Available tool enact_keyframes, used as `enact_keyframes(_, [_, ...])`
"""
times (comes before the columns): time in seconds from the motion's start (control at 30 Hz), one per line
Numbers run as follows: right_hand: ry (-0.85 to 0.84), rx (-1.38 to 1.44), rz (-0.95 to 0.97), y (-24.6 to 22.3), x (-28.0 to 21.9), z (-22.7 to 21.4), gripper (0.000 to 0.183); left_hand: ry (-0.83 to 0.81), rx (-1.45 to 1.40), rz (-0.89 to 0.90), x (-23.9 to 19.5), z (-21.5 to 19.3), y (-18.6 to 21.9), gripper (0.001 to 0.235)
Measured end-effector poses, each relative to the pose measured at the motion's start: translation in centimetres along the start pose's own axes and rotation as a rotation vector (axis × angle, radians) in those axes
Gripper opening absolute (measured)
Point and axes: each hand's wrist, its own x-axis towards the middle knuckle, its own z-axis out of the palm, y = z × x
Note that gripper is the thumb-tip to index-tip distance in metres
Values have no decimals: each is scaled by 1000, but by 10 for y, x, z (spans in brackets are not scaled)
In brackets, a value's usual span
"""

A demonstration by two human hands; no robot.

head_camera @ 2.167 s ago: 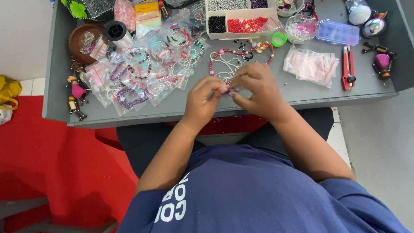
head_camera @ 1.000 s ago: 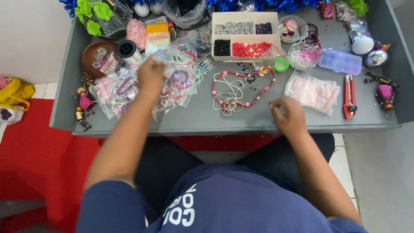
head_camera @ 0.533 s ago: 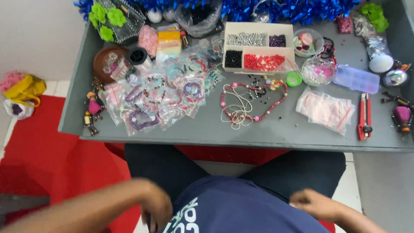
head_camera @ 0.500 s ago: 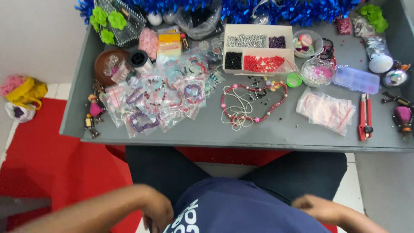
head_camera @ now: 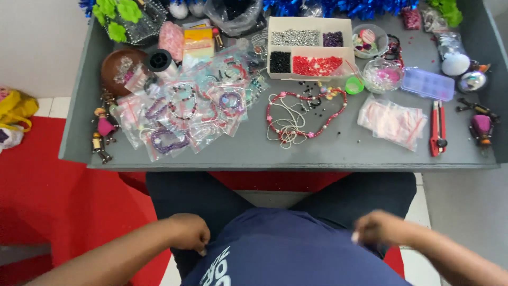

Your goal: The person places beaded necklaces into small clear plastic bags on a gray table. They handle each necklace, open a bag, insert the item, and set the bagged piece aside. The table holds many pre-packaged necklaces, loose beads, and craft supplies.

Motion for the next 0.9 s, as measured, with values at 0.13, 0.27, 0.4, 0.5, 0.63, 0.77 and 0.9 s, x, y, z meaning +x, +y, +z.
enact_keyframes(0.13, [88, -320, 10, -13, 9, -30, 29, -236, -270, -7, 21, -16, -2, 8])
enact_keyframes(0.27, [-73, -296, 215, -77, -4, 5, 17, 83, -545, 348, 23, -31, 34, 35])
enact_keyframes(0.4, [-166, -16, 101, -57, 20, -5, 23, 299, -879, 591, 64, 0, 45, 21])
enact_keyframes(0.5, [94, -219, -41, -52, 16, -39, 18, 697, -331, 278, 91, 1, 28, 19])
enact_keyframes(0.63, [1016, 123, 57, -28, 9, -87, 32, 777, -291, 200, 92, -12, 31, 25])
enact_keyframes(0.77, [1434, 15, 357, -22, 0, -131, 32, 748, -290, 119, 93, -21, 43, 22])
enact_keyframes(0.9, [1379, 132, 567, -30, 21, -156, 50, 672, -472, -15, 84, -31, 48, 22])
